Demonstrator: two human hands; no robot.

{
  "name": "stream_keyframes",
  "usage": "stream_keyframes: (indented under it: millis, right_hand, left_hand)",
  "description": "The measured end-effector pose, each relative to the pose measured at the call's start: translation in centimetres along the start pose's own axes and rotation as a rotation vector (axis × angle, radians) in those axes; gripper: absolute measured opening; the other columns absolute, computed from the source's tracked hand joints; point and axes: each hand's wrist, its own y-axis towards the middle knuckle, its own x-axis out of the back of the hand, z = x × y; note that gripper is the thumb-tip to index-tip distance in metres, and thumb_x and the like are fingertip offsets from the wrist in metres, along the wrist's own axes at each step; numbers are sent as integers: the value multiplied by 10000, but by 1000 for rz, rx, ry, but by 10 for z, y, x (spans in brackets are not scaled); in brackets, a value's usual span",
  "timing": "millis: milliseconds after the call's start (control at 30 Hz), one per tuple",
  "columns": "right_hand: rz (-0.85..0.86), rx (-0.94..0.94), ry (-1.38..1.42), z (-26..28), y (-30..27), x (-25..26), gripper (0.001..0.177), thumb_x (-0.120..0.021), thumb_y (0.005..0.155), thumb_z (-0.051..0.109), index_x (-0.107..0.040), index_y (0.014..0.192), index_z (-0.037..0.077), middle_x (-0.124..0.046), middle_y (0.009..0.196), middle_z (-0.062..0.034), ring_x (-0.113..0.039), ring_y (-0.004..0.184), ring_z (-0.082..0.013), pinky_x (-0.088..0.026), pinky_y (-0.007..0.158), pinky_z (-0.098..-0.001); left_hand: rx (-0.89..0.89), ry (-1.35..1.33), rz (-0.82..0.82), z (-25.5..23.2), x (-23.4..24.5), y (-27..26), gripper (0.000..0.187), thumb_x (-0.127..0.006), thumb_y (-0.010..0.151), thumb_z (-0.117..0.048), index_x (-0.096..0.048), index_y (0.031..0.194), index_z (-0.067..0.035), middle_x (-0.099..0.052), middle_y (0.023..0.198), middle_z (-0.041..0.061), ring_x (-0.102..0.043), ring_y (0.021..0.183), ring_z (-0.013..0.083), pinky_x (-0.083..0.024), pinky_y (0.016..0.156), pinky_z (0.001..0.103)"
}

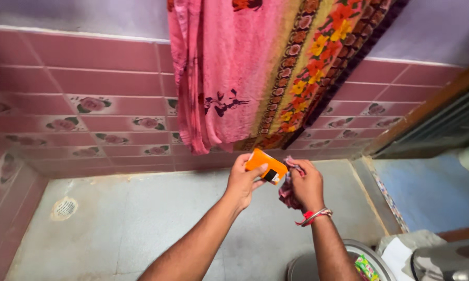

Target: The person picks up a packaged soap bar from a shelf, carries it through a doorway, and uses their hands to peel off the outer paper wrapper.

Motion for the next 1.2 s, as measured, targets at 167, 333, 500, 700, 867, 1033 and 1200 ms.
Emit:
stream_keyframes:
  millis: [167,333,500,700,867,1033,1200]
  right_hand:
    - [-106,-271,112,-57,-32,-10,228,-669,874,2,-771,1078,9,-721,1044,-113,-697,922,-200,-544,837,-302]
    - [-175,-614,601,-85,-62,-12,205,-613,937,-1,-706,1117,-32,-731,979,-107,-679,832,-160,-553,750,-298]
    - [-250,-665,868,-117,-74,9,231,-524,953,-9,-650,1142,-47,-730,988,-107,-718,847,-163,-592,762,-317]
    - [-322,-696,973,-151,-83,53,261,-497,1058,159,-642,1158,-35,-719,1030,-89,-697,922,-158,-565,813,-317]
    - [-432,-844,951,-169,-84,97,537,-362,1064,449,-657,1109,3,-732,1000,-108,-711,896,-185,-573,822,-344]
    - [-434,-812,913,-207,-110,134,475,-410,1094,423,-633,1131,5,-701,1056,-101,-672,955,-165,-546,856,-346]
    - [-483,-908,873,-241,-139,171,475,-421,1078,433,-636,1139,13,-702,1075,-112,-668,980,-179,-537,880,-350]
  left_hand:
    - [96,-171,95,31,15,17,383,-733,915,-200,-544,1239,-124,-646,1219,66,-638,1147,217,-562,961,477]
    - [192,-108,159,79,0,26,404,-734,920,-296,-558,1263,-178,-625,1272,18,-531,1269,197,-451,996,538]
    - [372,74,216,105,-40,23,408,-715,879,-358,-543,1232,-245,-593,1326,-48,-483,1323,183,-342,965,736]
    - [467,153,266,159,-81,42,436,-713,880,-412,-541,1245,-246,-603,1345,7,-552,1254,268,-343,974,729]
    - [502,114,187,233,-106,60,468,-752,877,-380,-537,1257,-212,-643,1279,41,-590,1186,284,-470,964,525]
    - [535,148,161,300,-130,67,436,-759,885,-322,-539,1223,-155,-667,1163,70,-620,1088,234,-546,875,414]
    - [629,182,241,353,-150,69,403,-734,923,-273,-524,1232,-122,-676,1148,83,-660,1031,189,-565,845,348]
